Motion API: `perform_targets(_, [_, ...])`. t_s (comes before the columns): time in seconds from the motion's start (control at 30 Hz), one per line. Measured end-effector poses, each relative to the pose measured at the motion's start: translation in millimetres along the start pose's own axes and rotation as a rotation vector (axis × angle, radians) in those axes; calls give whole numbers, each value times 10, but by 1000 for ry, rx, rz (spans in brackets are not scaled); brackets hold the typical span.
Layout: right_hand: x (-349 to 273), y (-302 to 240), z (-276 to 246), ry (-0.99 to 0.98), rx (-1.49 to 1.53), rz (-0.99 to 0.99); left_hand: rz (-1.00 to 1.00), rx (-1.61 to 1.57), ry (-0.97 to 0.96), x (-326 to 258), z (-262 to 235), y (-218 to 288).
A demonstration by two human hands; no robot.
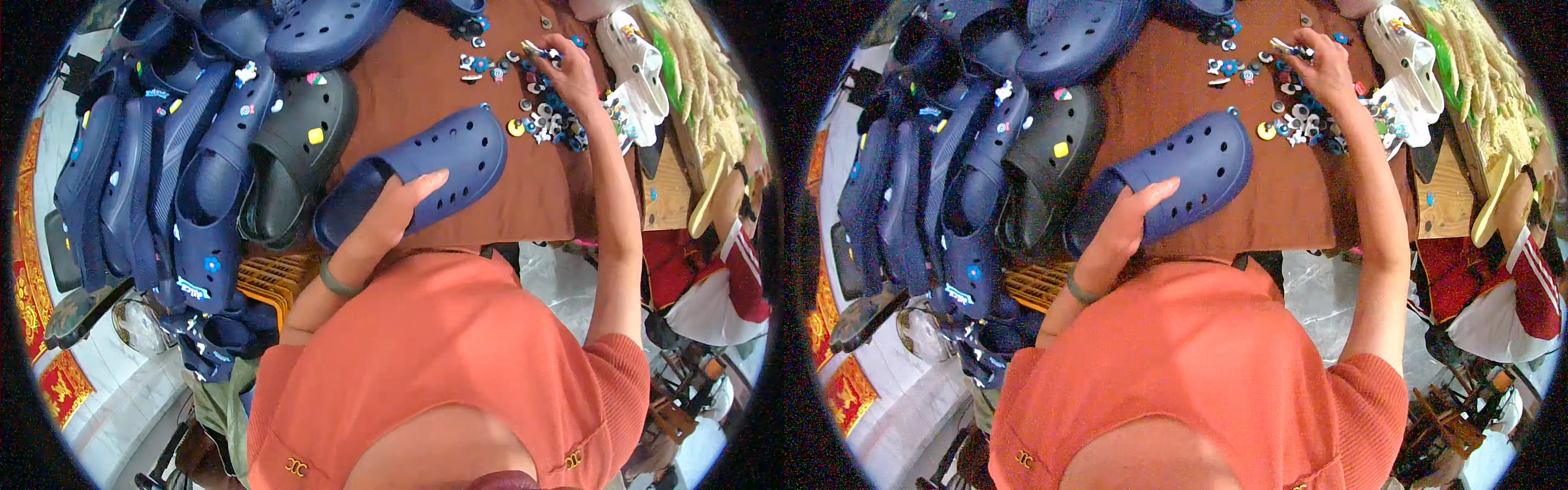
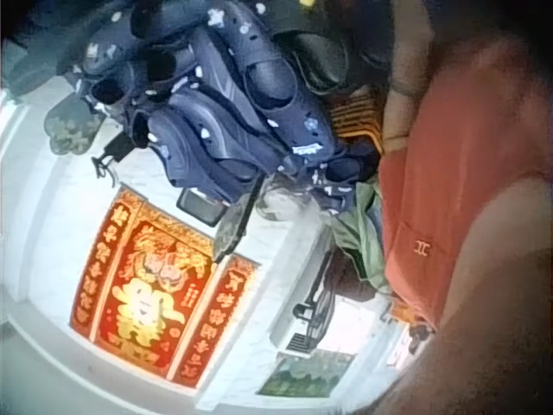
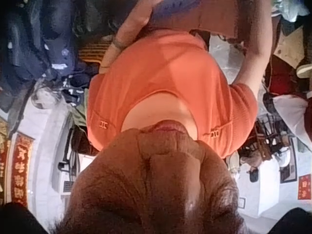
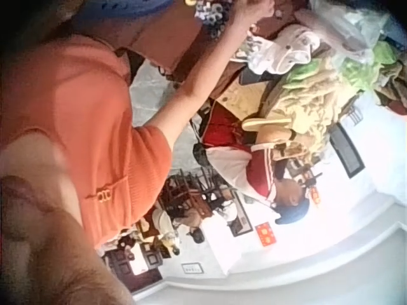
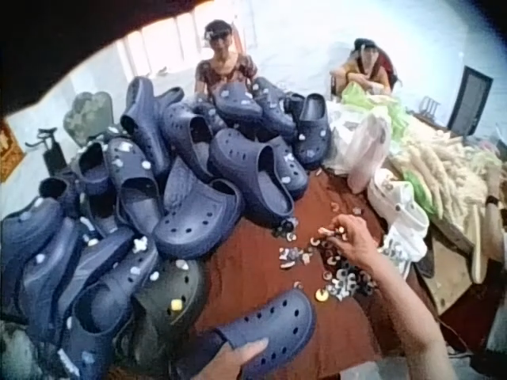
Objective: The recorder is attaching various decorative charms to the holes of blue clogs.
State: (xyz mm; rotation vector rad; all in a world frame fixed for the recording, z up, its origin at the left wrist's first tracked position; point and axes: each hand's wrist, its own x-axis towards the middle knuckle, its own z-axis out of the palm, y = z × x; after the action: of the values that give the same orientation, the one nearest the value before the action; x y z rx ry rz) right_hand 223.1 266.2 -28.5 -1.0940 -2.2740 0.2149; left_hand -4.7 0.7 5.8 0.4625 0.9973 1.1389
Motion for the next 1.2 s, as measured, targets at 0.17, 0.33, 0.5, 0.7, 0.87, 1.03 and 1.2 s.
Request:
perform_targets(0.17, [-514,-591,-260,-242,750,460,7,-28,-19,48,-28,-45])
perform_targets(0.33, [-699,-955,-580,-635,667,199,31,-24,-15,-22,-1,-36])
perform_targets(0.5, [-538,-1154,-514,-746,555,8,40,-70,-7,2,-7,-84])
perform_targets(0.7, [-640,-1398,-513,-488,282,68,29,-106,-41,34,-47,-162])
perform_targets(0.87, [-916,-1592,-431,-303,165,-44,35,-113,-67,21,-42,-135])
perform_targets(1.03, [-1045,-1739,-362,-249,154,-46,38,-119,-61,37,-51,-164])
perform_targets(1.2, [-1208,-1552,-231,-59,355,173,68,-68,-91,30,-47,-143])
